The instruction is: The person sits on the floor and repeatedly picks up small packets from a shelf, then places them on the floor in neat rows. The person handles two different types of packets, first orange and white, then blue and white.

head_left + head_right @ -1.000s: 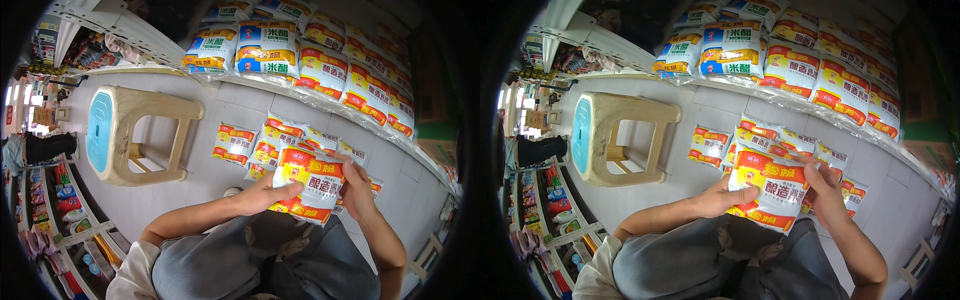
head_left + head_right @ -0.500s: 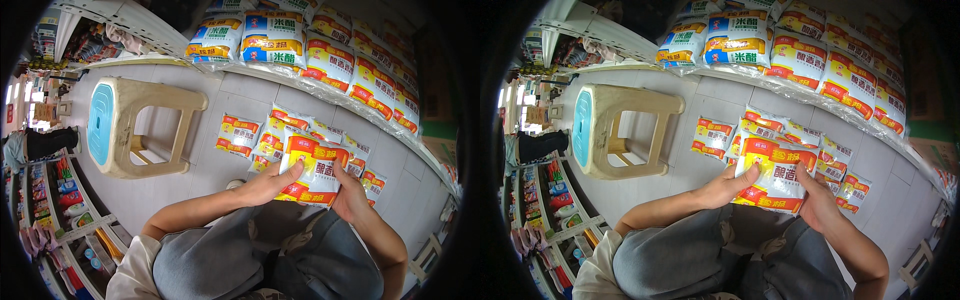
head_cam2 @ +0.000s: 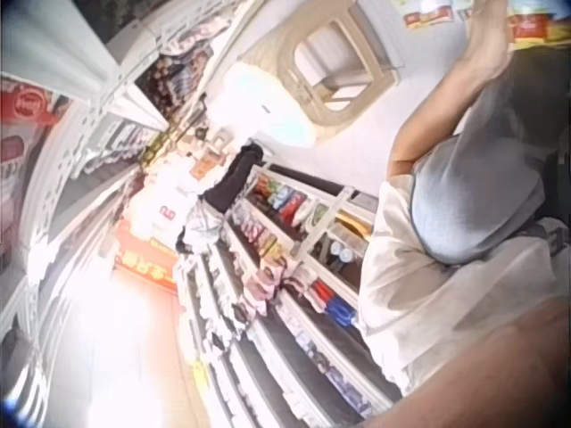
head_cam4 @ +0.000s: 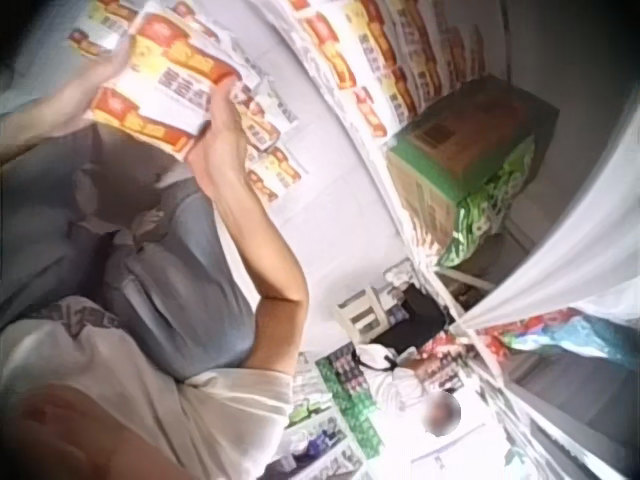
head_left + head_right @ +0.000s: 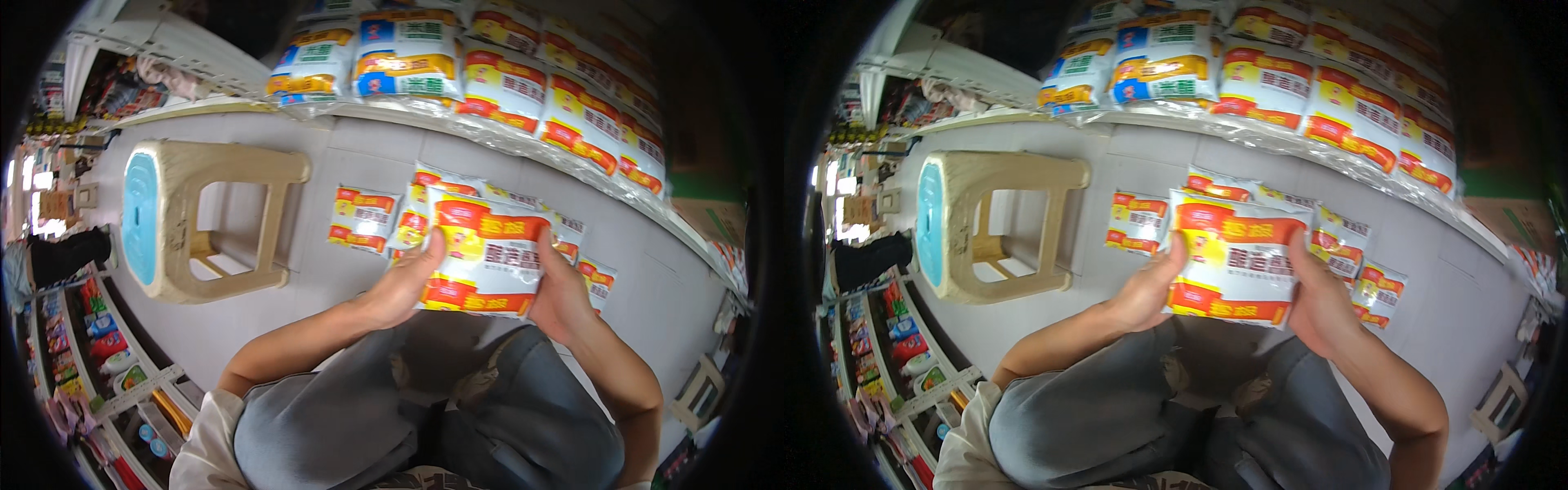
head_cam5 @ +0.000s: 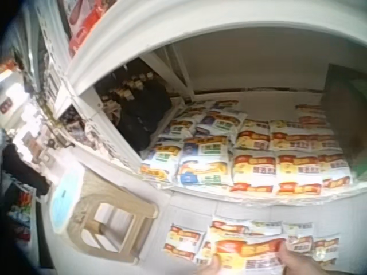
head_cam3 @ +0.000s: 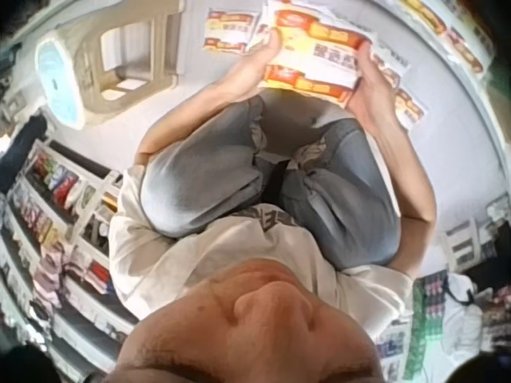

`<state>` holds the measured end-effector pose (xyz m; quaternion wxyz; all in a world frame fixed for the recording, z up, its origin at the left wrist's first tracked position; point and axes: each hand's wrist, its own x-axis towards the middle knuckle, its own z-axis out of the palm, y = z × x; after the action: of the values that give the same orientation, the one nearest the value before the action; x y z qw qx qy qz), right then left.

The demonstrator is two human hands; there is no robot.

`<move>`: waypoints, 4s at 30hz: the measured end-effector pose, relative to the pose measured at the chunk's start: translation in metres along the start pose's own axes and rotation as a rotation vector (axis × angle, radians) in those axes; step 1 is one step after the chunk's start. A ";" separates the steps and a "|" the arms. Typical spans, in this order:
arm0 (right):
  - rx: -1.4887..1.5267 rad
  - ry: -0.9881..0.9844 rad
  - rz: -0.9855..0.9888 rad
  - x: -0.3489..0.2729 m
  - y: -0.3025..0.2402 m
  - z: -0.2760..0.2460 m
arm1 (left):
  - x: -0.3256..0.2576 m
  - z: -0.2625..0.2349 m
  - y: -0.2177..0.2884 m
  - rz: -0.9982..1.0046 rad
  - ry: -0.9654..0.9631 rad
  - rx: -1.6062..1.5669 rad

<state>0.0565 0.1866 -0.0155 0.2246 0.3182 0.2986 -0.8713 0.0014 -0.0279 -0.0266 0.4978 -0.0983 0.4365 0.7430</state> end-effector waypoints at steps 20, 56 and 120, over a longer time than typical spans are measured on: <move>-0.251 -0.022 -0.068 -0.004 0.005 -0.002 | -0.002 0.005 0.008 -0.045 -0.167 0.133; -0.099 0.460 -0.546 -0.032 -0.071 -0.021 | 0.260 0.018 0.269 0.841 0.527 2.486; -1.423 -0.293 -0.388 0.027 -0.155 0.023 | 0.037 -0.145 -0.001 0.245 0.485 1.067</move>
<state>-0.0625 0.2774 0.0387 0.2560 -0.0811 0.8074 -0.5253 -0.0573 -0.1115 -0.1353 0.2751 0.0498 0.8587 0.4295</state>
